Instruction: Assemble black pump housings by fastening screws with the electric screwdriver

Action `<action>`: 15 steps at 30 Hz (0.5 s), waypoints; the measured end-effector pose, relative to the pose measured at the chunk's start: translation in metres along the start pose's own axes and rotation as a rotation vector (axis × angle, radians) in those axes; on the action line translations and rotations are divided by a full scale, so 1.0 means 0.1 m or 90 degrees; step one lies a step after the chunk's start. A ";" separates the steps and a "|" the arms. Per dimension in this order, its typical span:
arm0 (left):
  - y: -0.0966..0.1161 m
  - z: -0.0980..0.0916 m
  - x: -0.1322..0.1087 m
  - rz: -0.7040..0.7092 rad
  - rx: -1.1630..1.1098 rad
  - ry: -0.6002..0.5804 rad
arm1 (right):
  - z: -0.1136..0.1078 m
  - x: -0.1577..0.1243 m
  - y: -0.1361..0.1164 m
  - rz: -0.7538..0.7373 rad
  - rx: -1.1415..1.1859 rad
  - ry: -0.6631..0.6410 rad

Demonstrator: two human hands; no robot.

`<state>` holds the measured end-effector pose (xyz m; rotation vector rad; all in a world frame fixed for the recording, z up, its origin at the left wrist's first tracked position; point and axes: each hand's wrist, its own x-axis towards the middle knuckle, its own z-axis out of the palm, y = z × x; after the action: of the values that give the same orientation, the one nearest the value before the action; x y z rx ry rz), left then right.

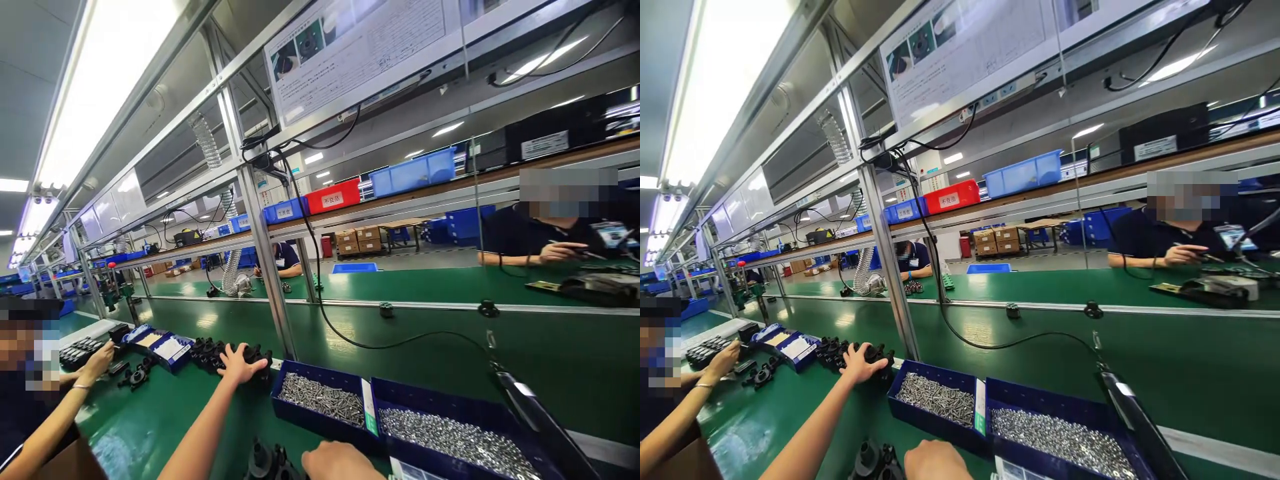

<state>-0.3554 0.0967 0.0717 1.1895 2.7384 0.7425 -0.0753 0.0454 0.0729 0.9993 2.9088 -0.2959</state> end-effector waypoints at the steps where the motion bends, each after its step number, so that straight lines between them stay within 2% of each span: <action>1: -0.03 0.02 0.03 0.001 0.002 -0.001 | 0.01 0.02 -0.02 0.006 -0.002 -0.007; 5: -0.14 0.00 0.13 0.008 0.019 -0.013 | 0.01 0.06 -0.06 0.014 0.004 -0.025; 9: -0.09 0.05 0.20 -0.014 0.041 -0.009 | -0.08 0.00 -0.14 0.032 0.018 -0.037; 11: -0.04 0.13 0.21 -0.026 0.043 0.007 | -0.13 -0.06 -0.19 0.028 0.025 0.025; 13: -0.02 0.19 0.23 -0.021 0.039 0.016 | -0.10 -0.12 -0.23 -0.046 0.039 0.127; 15: -0.05 0.20 0.25 0.005 0.033 0.008 | 0.01 -0.13 -0.23 -0.123 0.074 0.184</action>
<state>-0.3718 0.1196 0.0552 1.2096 2.7816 0.6856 -0.0792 0.0201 0.0770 0.8364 3.2945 -0.3606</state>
